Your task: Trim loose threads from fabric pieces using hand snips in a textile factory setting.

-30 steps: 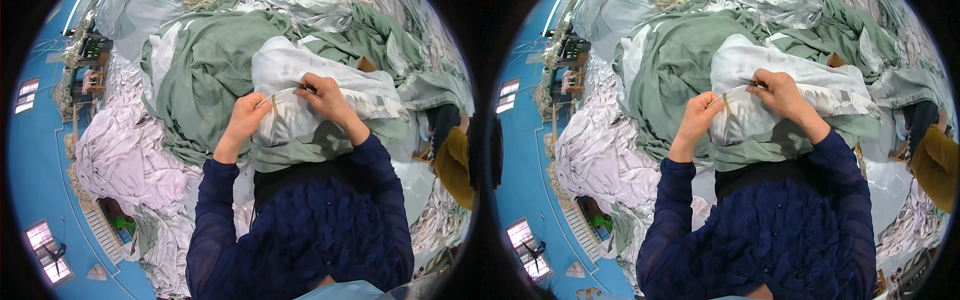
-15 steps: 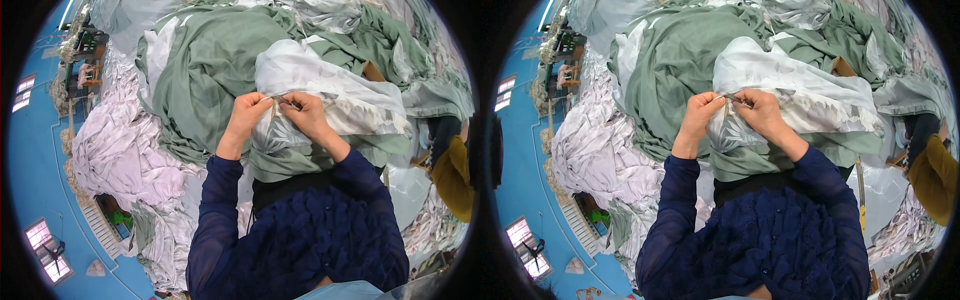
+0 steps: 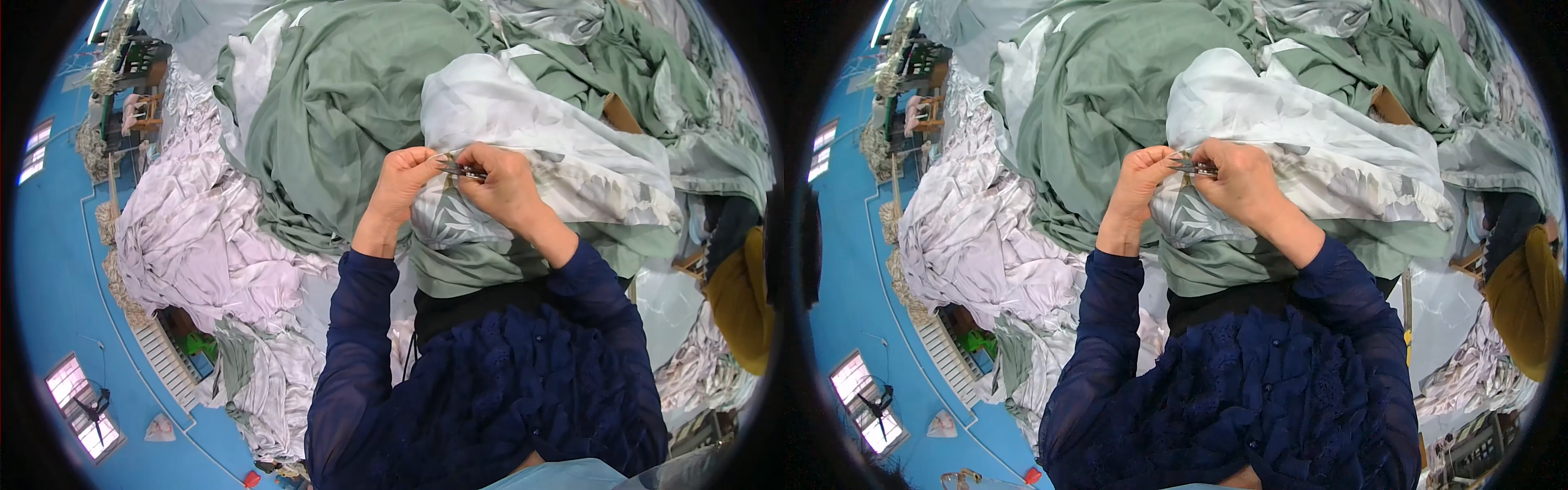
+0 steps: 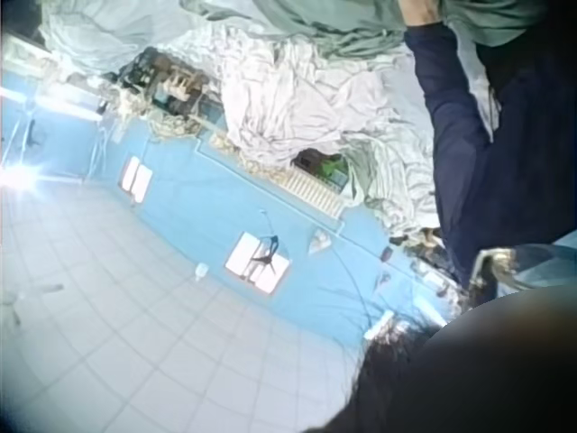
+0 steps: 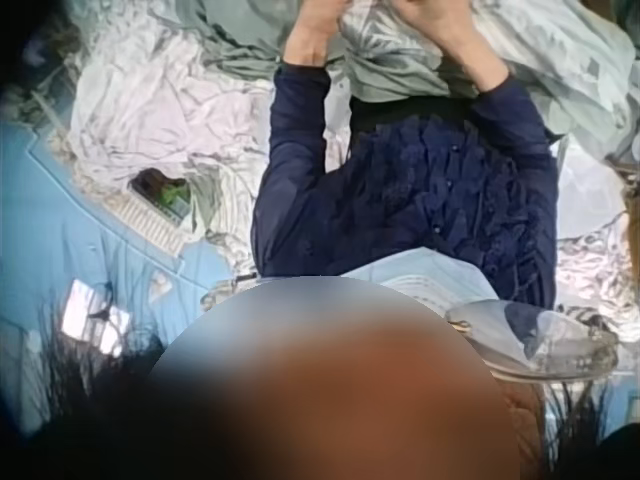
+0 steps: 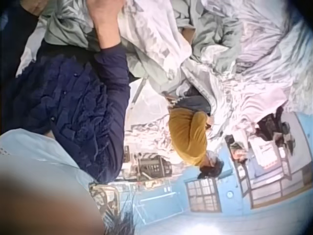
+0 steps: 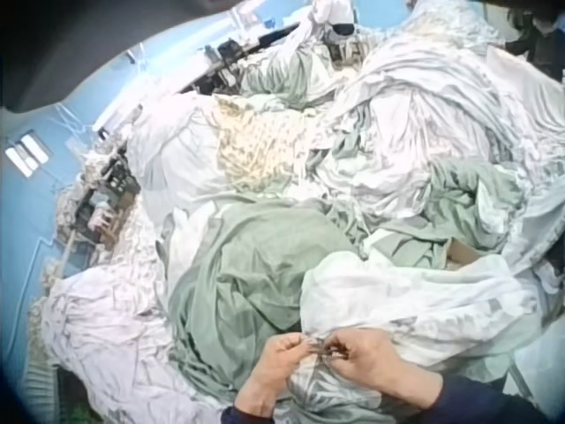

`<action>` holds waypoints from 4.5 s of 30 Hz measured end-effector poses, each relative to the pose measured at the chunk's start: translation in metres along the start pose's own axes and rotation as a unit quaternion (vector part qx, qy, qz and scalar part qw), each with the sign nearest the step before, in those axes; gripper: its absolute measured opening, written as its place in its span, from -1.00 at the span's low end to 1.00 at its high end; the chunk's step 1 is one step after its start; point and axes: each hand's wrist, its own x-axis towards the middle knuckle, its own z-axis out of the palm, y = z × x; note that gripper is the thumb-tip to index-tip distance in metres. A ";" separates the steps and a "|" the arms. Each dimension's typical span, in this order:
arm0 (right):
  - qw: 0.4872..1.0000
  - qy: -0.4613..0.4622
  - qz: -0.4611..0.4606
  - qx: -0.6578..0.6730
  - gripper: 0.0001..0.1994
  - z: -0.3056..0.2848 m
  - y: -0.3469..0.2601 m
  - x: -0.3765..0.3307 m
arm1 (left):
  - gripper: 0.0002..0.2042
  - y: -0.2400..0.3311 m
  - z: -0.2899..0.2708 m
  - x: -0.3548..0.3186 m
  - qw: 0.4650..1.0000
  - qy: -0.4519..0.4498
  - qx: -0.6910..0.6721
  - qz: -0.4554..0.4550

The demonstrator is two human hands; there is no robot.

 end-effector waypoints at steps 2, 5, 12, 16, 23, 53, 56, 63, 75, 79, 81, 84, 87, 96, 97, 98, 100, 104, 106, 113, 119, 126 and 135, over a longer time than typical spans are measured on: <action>1.000 0.012 -0.005 0.001 -0.85 0.000 -0.001 0.001 | -0.88 0.001 0.001 0.000 1.000 0.001 -0.005 -0.003; 1.000 0.003 0.021 0.019 -0.87 -0.002 -0.001 0.001 | -0.88 -0.002 0.001 -0.002 1.000 0.004 -0.011 -0.002; 0.990 0.013 0.091 0.106 -0.91 -0.005 0.011 -0.006 | -0.89 -0.002 0.002 -0.002 1.000 0.014 -0.017 -0.010; 0.983 -0.011 0.106 0.148 -0.93 -0.008 0.014 -0.009 | -0.89 0.000 0.005 -0.004 1.000 0.021 -0.019 -0.010; 0.993 -0.002 0.039 0.108 -0.86 -0.004 0.004 -0.002 | -0.88 -0.003 0.001 -0.002 1.000 0.000 -0.021 -0.004; 0.993 -0.016 0.055 0.103 -0.88 -0.010 0.005 -0.013 | -0.91 0.009 0.019 -0.012 0.999 -0.014 0.038 -0.006; 0.997 -0.036 0.021 0.065 -0.89 -0.014 0.005 -0.011 | -0.92 0.008 0.021 -0.012 0.999 -0.012 0.038 -0.004; 0.992 0.012 0.070 0.106 -0.89 -0.012 0.013 -0.020 | -0.89 0.006 0.025 -0.013 1.000 0.012 0.008 -0.006; 0.954 -0.013 0.167 0.249 -0.96 -0.015 0.008 -0.025 | -0.87 0.009 0.027 -0.013 1.000 -0.003 -0.004 -0.018; 0.907 0.037 0.225 0.353 -0.89 -0.030 0.015 -0.029 | -0.87 0.008 0.029 -0.013 0.999 0.001 -0.019 -0.026; 0.882 0.053 0.264 0.387 -0.85 -0.042 0.018 -0.030 | -0.86 0.007 0.027 -0.012 1.000 -0.001 -0.007 -0.025; 0.928 -0.044 0.229 0.292 -0.85 -0.051 0.023 -0.030 | -0.87 0.006 0.029 -0.011 0.999 0.003 -0.014 -0.028; 0.974 -0.001 0.116 0.197 -0.92 -0.030 0.007 -0.033 | -0.87 0.006 0.030 -0.011 0.999 0.004 -0.014 -0.029; 0.968 -0.006 0.157 0.196 -0.94 -0.013 -0.003 -0.027 | -0.87 0.004 0.035 -0.015 1.000 0.006 -0.008 0.000; 0.967 -0.011 0.161 0.199 -0.94 -0.013 -0.002 -0.026 | -0.87 0.004 0.036 -0.016 1.000 0.006 -0.007 0.000; 0.966 -0.011 0.162 0.199 -0.94 -0.014 0.001 -0.026 | -0.88 0.005 0.037 -0.017 1.000 0.002 0.004 0.007; 0.962 -0.022 0.164 0.218 -0.93 -0.013 0.006 -0.027 | -0.89 0.003 0.037 -0.017 1.000 -0.002 0.015 0.013; 0.973 -0.020 0.154 0.174 -0.93 -0.015 0.002 -0.027 | -0.91 0.001 0.036 -0.017 0.999 -0.001 0.049 0.023; 0.979 -0.020 0.133 0.151 -0.94 -0.015 0.004 -0.028 | -0.91 0.002 0.037 -0.016 0.998 -0.001 0.058 0.023; 0.948 0.031 0.183 0.257 -0.93 -0.016 0.015 -0.031 | -0.87 0.003 0.038 -0.017 1.000 0.013 -0.003 0.010; 0.948 0.017 0.161 0.275 -0.94 -0.012 0.005 -0.031 | -0.87 -0.001 0.036 -0.014 1.000 0.002 -0.002 0.022; 0.979 0.015 0.130 0.158 -0.96 -0.012 0.012 -0.030 | -0.86 -0.002 0.036 -0.014 1.000 0.005 0.006 0.018; 0.949 0.041 0.153 0.274 -0.95 -0.012 0.012 -0.035 | -0.86 -0.002 0.033 -0.015 1.000 0.006 0.001 0.010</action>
